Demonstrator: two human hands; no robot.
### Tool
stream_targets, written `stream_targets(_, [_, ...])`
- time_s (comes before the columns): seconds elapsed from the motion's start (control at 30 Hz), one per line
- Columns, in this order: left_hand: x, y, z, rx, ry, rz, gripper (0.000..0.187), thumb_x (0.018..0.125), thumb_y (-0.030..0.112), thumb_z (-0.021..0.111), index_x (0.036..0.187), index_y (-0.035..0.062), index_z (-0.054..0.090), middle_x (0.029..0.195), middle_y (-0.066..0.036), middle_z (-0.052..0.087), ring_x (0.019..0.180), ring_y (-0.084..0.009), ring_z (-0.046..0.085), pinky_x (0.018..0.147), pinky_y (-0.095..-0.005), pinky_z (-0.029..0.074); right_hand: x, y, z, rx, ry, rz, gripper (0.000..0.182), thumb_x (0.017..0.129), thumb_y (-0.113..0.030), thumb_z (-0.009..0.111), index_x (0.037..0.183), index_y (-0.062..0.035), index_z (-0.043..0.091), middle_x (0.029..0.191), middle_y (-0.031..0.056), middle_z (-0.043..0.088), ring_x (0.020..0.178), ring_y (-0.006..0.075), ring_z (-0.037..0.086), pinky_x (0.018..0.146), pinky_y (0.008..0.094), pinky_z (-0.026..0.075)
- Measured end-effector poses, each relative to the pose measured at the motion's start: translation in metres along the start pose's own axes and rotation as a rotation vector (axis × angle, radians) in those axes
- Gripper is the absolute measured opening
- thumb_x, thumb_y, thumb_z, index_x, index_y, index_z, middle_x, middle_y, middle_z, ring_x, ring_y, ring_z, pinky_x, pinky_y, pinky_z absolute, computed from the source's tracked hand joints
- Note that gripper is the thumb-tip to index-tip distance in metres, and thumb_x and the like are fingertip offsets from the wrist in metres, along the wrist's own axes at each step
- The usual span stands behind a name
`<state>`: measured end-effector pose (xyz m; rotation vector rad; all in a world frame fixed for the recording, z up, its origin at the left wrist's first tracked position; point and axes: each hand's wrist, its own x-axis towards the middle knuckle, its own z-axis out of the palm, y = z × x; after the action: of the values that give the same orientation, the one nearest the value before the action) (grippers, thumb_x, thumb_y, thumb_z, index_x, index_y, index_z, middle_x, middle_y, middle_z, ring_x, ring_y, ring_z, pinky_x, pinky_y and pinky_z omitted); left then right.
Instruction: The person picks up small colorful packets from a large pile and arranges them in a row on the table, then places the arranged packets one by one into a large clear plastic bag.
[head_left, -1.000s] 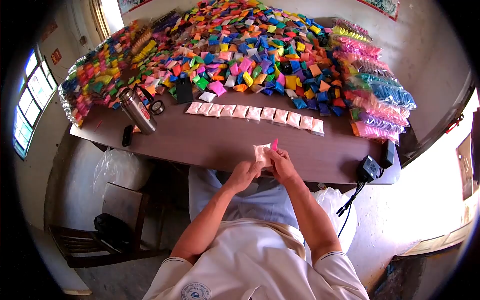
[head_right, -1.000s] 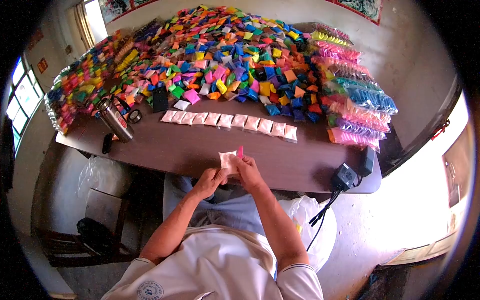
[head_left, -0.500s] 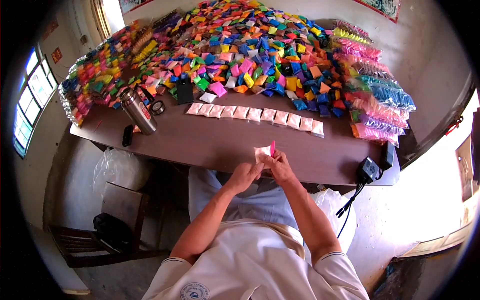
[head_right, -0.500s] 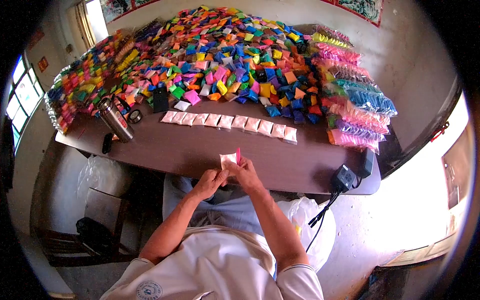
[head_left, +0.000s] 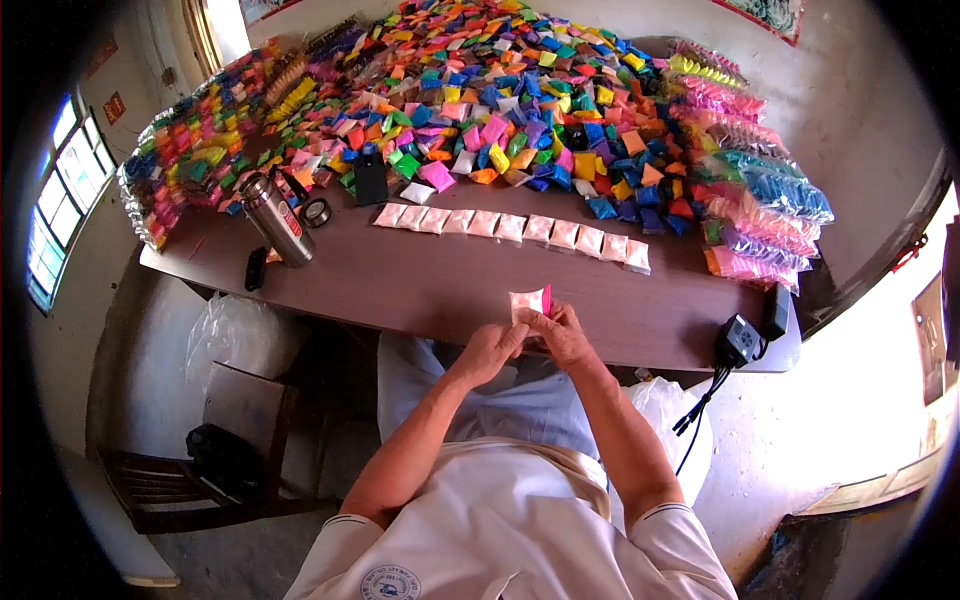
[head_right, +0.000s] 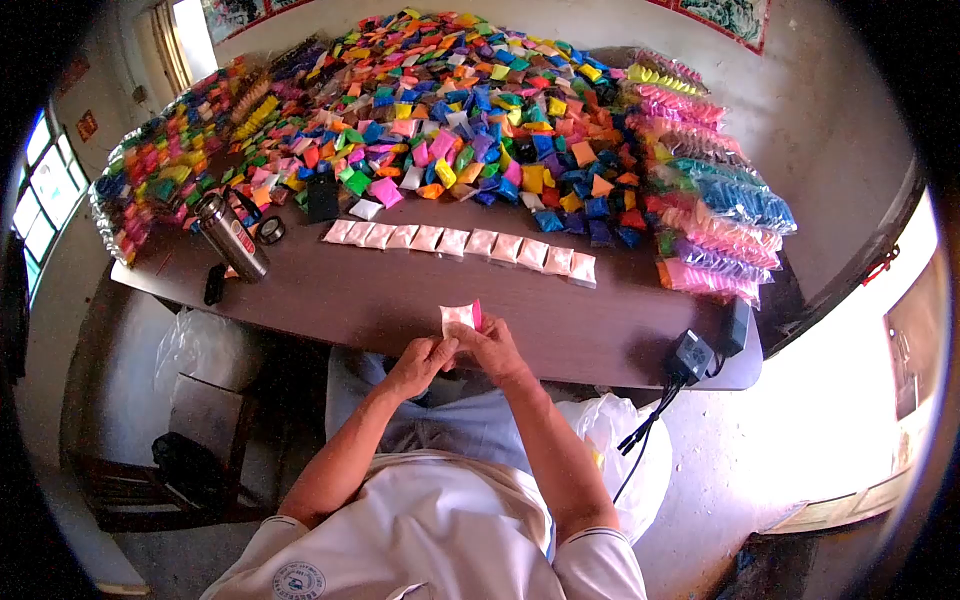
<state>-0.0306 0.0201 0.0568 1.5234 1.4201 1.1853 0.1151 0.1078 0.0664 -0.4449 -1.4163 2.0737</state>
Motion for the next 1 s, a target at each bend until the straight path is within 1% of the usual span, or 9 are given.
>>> stream_targets(0.17, [0.002,-0.002,-0.003,-0.013,0.0,0.011,0.053,0.098,0.049,0.04,0.072,0.0039,0.054,0.062,-0.007,0.05,0.06,-0.0195,0.05,0.059,-0.0346,0.04,0.0,-0.011,0.01,0.057,0.047,-0.008,0.023,0.095,-0.018,0.056,0.096,0.0043,0.061,0.078,0.0111,0.067,0.063,0.0203,0.066,0.056,0.0302,0.054])
stream_targets(0.23, [0.0,-0.005,-0.002,0.015,-0.007,0.005,0.053,0.098,0.049,0.041,0.072,0.0038,0.054,0.062,-0.007,0.051,0.06,-0.0195,0.05,0.059,-0.0348,0.04,0.003,-0.009,0.008,-0.002,0.096,-0.109,0.024,0.096,-0.019,0.055,0.095,0.0045,0.061,0.079,0.0104,0.067,0.063,0.0191,0.066,0.054,0.0298,0.054])
stream_targets(0.33, [0.0,0.0,0.001,0.044,-0.024,-0.002,0.054,0.097,0.05,0.041,0.071,0.0038,0.052,0.061,-0.007,0.05,0.059,-0.0195,0.049,0.059,-0.0348,0.04,0.008,0.004,-0.002,0.034,0.034,-0.157,0.025,0.096,-0.02,0.056,0.094,0.0044,0.061,0.077,0.0094,0.067,0.064,0.0175,0.066,0.055,0.0295,0.053])
stream_targets(0.47, [0.001,-0.004,0.0,0.022,-0.005,-0.008,0.057,0.097,0.052,0.04,0.069,0.0041,0.051,0.061,-0.007,0.052,0.059,-0.0204,0.05,0.059,-0.0351,0.04,0.01,0.006,-0.005,0.006,0.122,-0.131,0.024,0.096,-0.018,0.056,0.09,0.0041,0.063,0.074,0.0094,0.066,0.062,0.0171,0.065,0.054,0.0297,0.053])
stream_targets(0.57, [0.001,-0.01,0.0,0.001,-0.009,-0.001,0.058,0.097,0.053,0.039,0.069,0.0041,0.052,0.061,-0.007,0.052,0.059,-0.0209,0.05,0.059,-0.0355,0.04,0.002,-0.009,0.0,0.09,0.133,0.011,0.022,0.094,-0.016,0.057,0.087,0.0037,0.064,0.072,0.0095,0.066,0.059,0.0182,0.065,0.053,0.0298,0.053])
stream_targets(0.63, [0.0,-0.007,0.001,-0.001,-0.016,0.002,0.058,0.097,0.053,0.039,0.068,0.0041,0.052,0.061,-0.007,0.052,0.059,-0.0212,0.05,0.059,-0.0357,0.04,0.002,-0.014,0.002,-0.035,0.006,0.065,0.021,0.094,-0.015,0.057,0.086,0.0035,0.063,0.072,0.0101,0.066,0.057,0.0195,0.064,0.052,0.0302,0.052])
stream_targets(0.83, [0.001,0.006,0.003,0.078,0.001,-0.017,0.061,0.096,0.056,0.039,0.067,0.0038,0.052,0.06,-0.008,0.052,0.058,-0.0219,0.051,0.059,-0.0356,0.04,0.003,0.001,-0.001,-0.017,0.012,-0.141,0.019,0.095,-0.013,0.055,0.091,0.004,0.062,0.071,0.0107,0.066,0.057,0.0201,0.064,0.051,0.0305,0.052])
stream_targets(0.97, [0.0,0.0,0.002,0.059,0.029,-0.028,0.056,0.096,0.049,0.042,0.068,0.0024,0.052,0.06,-0.008,0.052,0.059,-0.0209,0.052,0.059,-0.0353,0.041,0.002,-0.004,0.0,0.004,-0.035,-0.167,0.02,0.095,-0.014,0.055,0.091,0.0043,0.062,0.073,0.0113,0.066,0.06,0.0204,0.065,0.055,0.0305,0.053])
stream_targets(1.0, [0.001,-0.002,0.003,0.015,0.053,-0.035,0.053,0.096,0.046,0.043,0.068,0.0019,0.052,0.06,-0.008,0.053,0.06,-0.0204,0.053,0.06,-0.0354,0.041,-0.005,-0.02,0.01,-0.083,0.02,-0.072,0.021,0.096,-0.016,0.054,0.092,0.0044,0.061,0.075,0.0115,0.066,0.063,0.0204,0.065,0.058,0.0305,0.053])
